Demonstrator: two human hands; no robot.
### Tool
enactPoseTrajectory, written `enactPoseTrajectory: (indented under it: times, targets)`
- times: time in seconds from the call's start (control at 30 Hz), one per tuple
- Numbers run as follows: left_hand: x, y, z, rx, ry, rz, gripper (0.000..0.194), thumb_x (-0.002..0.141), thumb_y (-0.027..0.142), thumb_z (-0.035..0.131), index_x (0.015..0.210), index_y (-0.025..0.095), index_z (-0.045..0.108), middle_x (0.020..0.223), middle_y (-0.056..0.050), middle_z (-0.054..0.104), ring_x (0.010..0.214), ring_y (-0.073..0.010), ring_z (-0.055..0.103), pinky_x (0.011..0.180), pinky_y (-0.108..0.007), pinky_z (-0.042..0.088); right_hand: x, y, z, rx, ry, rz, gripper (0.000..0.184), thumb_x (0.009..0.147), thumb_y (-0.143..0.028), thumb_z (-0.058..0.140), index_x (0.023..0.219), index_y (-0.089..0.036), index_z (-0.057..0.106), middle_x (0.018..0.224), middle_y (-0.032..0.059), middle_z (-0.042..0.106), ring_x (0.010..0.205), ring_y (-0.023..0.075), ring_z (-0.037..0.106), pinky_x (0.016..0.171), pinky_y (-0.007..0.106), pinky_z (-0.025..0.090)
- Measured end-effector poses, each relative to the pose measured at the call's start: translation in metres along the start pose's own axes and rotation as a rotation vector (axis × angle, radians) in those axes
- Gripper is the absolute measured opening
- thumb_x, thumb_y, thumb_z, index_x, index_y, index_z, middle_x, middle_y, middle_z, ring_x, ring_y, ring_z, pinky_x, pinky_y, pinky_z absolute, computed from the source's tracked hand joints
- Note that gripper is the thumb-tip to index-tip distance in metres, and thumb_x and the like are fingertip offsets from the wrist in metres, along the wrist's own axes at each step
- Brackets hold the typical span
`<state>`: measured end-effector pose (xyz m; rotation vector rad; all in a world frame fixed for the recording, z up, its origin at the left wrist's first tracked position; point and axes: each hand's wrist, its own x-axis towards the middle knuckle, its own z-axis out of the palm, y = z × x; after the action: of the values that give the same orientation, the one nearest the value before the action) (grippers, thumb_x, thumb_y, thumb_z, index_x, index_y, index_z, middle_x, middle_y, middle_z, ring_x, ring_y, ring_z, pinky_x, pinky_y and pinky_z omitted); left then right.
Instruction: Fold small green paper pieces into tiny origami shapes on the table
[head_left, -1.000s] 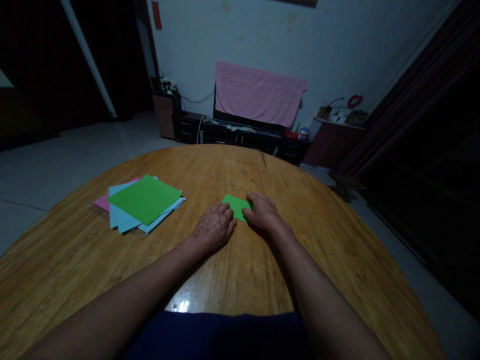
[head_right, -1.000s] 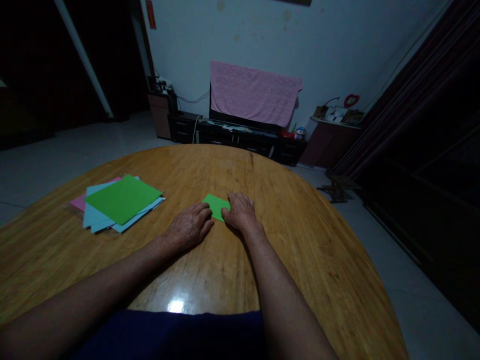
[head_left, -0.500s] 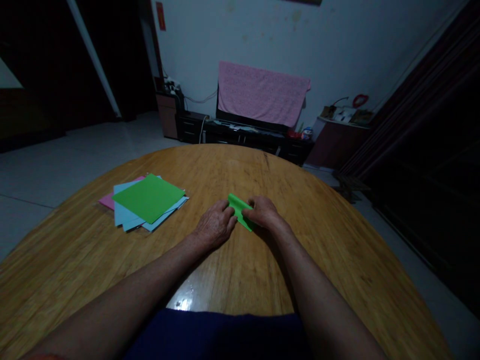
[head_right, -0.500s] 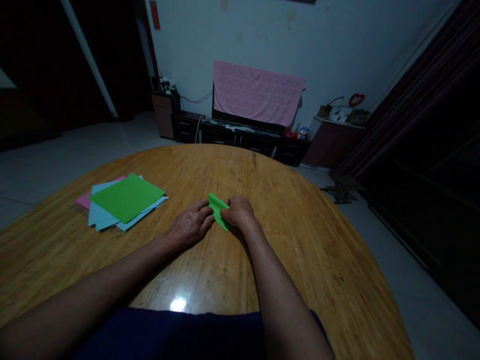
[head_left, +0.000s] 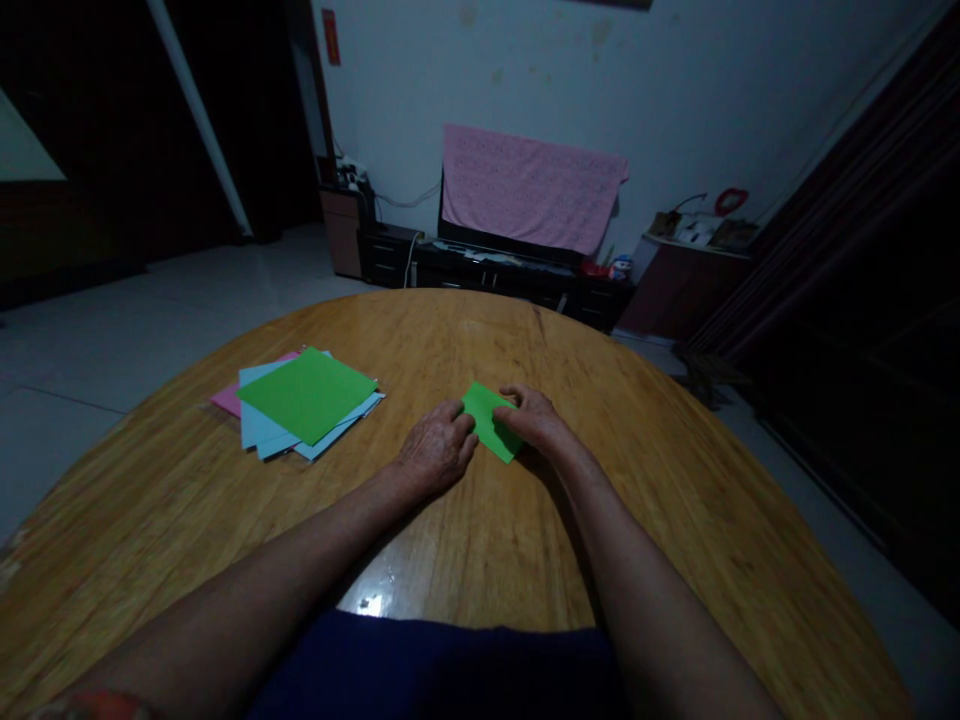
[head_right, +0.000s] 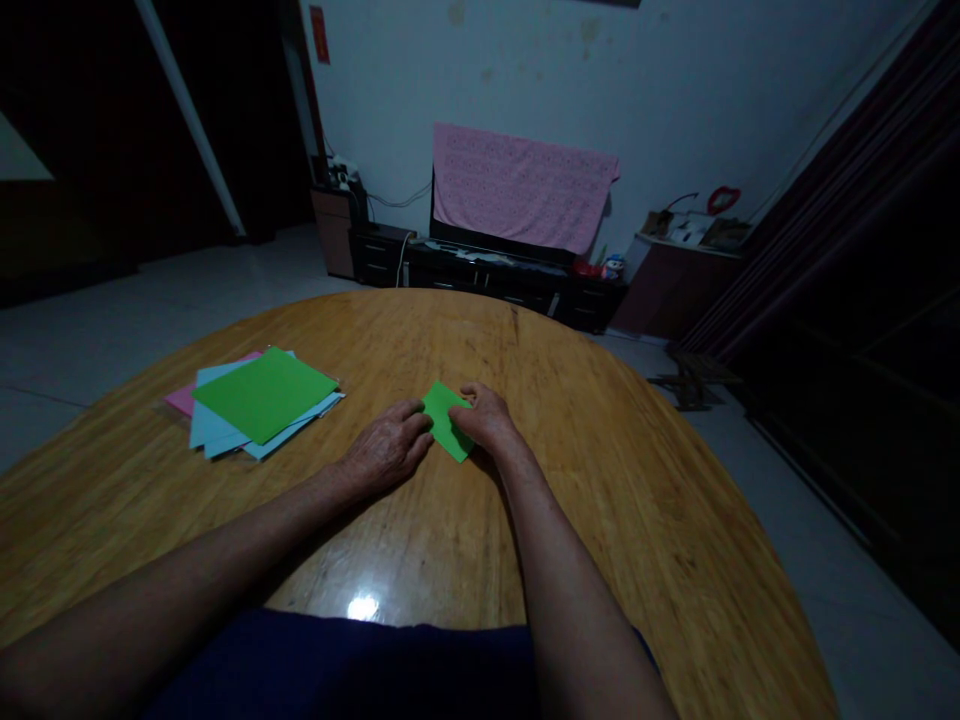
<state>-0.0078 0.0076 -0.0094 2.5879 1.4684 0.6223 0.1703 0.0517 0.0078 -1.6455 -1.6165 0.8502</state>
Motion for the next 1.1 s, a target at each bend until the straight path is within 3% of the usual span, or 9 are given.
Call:
enactPoseTrajectory:
  times: [0.17, 0.27, 0.33, 0.4, 0.5, 0.7, 0.83, 0.93, 1.1]
  targets:
    - [0.012, -0.002, -0.011, -0.131, -0.010, -0.106, 0.025, 0.090, 0.028, 0.047, 0.107, 0.016, 0.061, 0.114, -0.011, 0.062, 0.105, -0.0227, 0.060, 0.092, -0.036, 0.046, -0.002, 0.001, -0.007, 0.178, -0.067, 0.049, 0.023, 0.063, -0.012, 0.055, 0.082, -0.016, 0.068, 0.064, 0.0018, 0.065, 0.052, 0.0131, 0.055, 0.047, 0.022, 0.040]
    - [0.031, -0.004, -0.022, -0.426, 0.116, -0.424, 0.038, 0.086, 0.026, 0.055, 0.122, 0.015, 0.056, 0.114, -0.013, 0.065, 0.103, -0.0236, 0.061, 0.086, -0.034, 0.048, 0.000, 0.000, -0.009, 0.332, 0.034, 0.106, 0.022, 0.064, -0.012, 0.056, 0.081, -0.016, 0.068, 0.065, 0.0019, 0.067, 0.054, 0.0134, 0.057, 0.051, 0.023, 0.043]
    - [0.044, -0.004, -0.027, -0.841, 0.112, -0.699, 0.040, 0.082, 0.026, 0.062, 0.120, 0.013, 0.057, 0.103, -0.013, 0.067, 0.089, -0.0217, 0.064, 0.072, -0.029, 0.049, 0.002, -0.001, -0.007, 0.445, 0.113, 0.114, 0.023, 0.063, -0.013, 0.058, 0.083, -0.016, 0.068, 0.068, 0.0018, 0.068, 0.056, 0.0134, 0.058, 0.053, 0.023, 0.045]
    - [0.055, 0.000, -0.028, -0.997, 0.082, -0.786, 0.032, 0.083, 0.027, 0.062, 0.109, 0.010, 0.060, 0.083, -0.011, 0.066, 0.069, -0.0182, 0.063, 0.057, -0.026, 0.046, 0.002, -0.001, -0.003, 0.552, 0.165, 0.102, 0.025, 0.062, -0.016, 0.061, 0.086, -0.016, 0.068, 0.069, 0.0010, 0.068, 0.057, 0.0133, 0.058, 0.055, 0.023, 0.045]
    - [0.062, 0.007, -0.023, -1.244, 0.040, -0.820, 0.012, 0.085, 0.021, 0.058, 0.087, 0.010, 0.062, 0.070, -0.007, 0.063, 0.057, -0.0122, 0.059, 0.052, -0.022, 0.046, 0.000, 0.000, 0.006, 0.680, 0.160, 0.067, 0.029, 0.060, -0.021, 0.064, 0.088, -0.016, 0.068, 0.069, -0.0004, 0.068, 0.057, 0.0129, 0.058, 0.056, 0.023, 0.045]
    - [0.058, 0.001, -0.015, -1.756, 0.135, -0.935, 0.012, 0.084, 0.007, 0.055, 0.094, 0.010, 0.061, 0.075, -0.006, 0.068, 0.061, -0.0138, 0.064, 0.062, -0.027, 0.058, -0.010, -0.001, 0.011, 0.732, -0.028, -0.041, 0.035, 0.065, -0.035, 0.069, 0.095, -0.016, 0.068, 0.081, 0.0027, 0.071, 0.067, 0.0151, 0.062, 0.065, 0.026, 0.048]
    - [0.052, -0.011, -0.020, -1.862, 0.013, -0.921, 0.021, 0.087, 0.008, 0.053, 0.106, 0.006, 0.060, 0.084, -0.013, 0.071, 0.068, -0.0183, 0.069, 0.065, -0.031, 0.060, -0.008, 0.003, 0.004, 0.674, 0.011, -0.133, 0.043, 0.074, -0.034, 0.061, 0.115, -0.019, 0.060, 0.099, 0.0059, 0.070, 0.075, 0.0161, 0.064, 0.067, 0.027, 0.050]
    - [0.047, -0.017, -0.023, -1.861, -0.018, -0.933, 0.025, 0.087, 0.007, 0.053, 0.111, 0.005, 0.059, 0.085, -0.014, 0.072, 0.067, -0.0184, 0.070, 0.065, -0.030, 0.060, -0.007, 0.011, 0.002, 0.483, 0.021, -0.317, 0.050, 0.077, -0.026, 0.057, 0.127, -0.024, 0.051, 0.123, 0.0101, 0.060, 0.091, 0.0176, 0.064, 0.076, 0.031, 0.052]
    - [0.043, -0.020, -0.022, -1.820, -0.031, -0.954, 0.025, 0.087, 0.007, 0.053, 0.111, 0.005, 0.060, 0.079, -0.012, 0.072, 0.062, -0.0173, 0.069, 0.063, -0.029, 0.060, -0.010, 0.018, 0.005, 0.153, -0.005, -0.645, 0.045, 0.079, -0.015, 0.054, 0.123, -0.026, 0.057, 0.141, 0.0112, 0.044, 0.123, 0.0222, 0.052, 0.097, 0.040, 0.048]
